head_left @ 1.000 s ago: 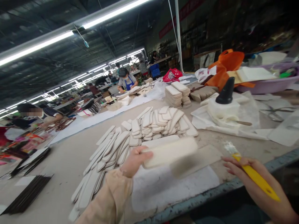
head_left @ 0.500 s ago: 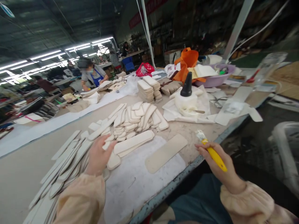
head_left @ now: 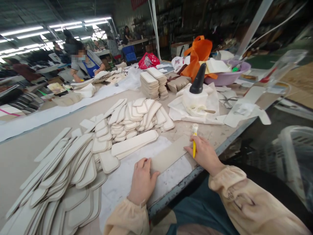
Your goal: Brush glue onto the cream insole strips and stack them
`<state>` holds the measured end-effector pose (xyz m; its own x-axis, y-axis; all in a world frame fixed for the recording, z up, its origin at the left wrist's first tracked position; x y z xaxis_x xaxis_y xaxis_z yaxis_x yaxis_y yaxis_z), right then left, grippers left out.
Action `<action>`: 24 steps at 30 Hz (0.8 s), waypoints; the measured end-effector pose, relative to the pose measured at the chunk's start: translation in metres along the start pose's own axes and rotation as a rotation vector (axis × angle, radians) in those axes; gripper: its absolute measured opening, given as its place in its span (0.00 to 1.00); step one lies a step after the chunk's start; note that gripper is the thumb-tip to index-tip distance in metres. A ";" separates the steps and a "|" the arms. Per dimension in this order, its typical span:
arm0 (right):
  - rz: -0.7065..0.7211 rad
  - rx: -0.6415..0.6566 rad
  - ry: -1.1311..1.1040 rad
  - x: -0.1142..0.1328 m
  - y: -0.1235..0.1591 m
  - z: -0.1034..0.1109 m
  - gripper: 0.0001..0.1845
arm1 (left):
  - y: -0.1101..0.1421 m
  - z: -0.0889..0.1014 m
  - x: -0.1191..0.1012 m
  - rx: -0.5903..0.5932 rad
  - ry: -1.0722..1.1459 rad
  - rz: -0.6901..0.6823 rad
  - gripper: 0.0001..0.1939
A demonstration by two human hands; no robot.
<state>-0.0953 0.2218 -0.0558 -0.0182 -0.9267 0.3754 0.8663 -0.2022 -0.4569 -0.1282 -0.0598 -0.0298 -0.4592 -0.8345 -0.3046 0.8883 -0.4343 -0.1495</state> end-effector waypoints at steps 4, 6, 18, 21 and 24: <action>-0.037 0.028 0.013 -0.001 -0.002 -0.007 0.16 | -0.009 0.007 -0.006 0.134 0.030 0.093 0.23; -0.086 0.030 0.017 -0.003 -0.002 -0.007 0.18 | -0.014 0.009 -0.007 0.183 0.047 0.147 0.22; -0.183 -0.135 -0.503 -0.011 0.013 0.006 0.25 | 0.012 0.019 0.000 -0.180 0.433 -0.136 0.06; -0.258 -0.183 -0.748 -0.004 0.017 0.019 0.26 | 0.030 0.029 0.000 -0.384 0.435 -0.334 0.11; -0.275 -0.208 -0.816 0.006 0.020 0.035 0.26 | 0.044 0.035 0.003 -0.450 0.460 -0.396 0.15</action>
<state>-0.0612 0.2229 -0.0344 0.2185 -0.3382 0.9154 0.7738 -0.5115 -0.3736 -0.0904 -0.0935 -0.0049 -0.7827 -0.3764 -0.4956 0.6204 -0.4093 -0.6690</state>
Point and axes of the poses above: each hand's wrist, its own y-axis away from the middle knuckle, its own z-axis out of the back of the hand, x = y × z, the point moved 1 cm from there along -y, towards the middle knuckle, and after that the axes turned 4 degrees about -x, right-handed, at the moved point
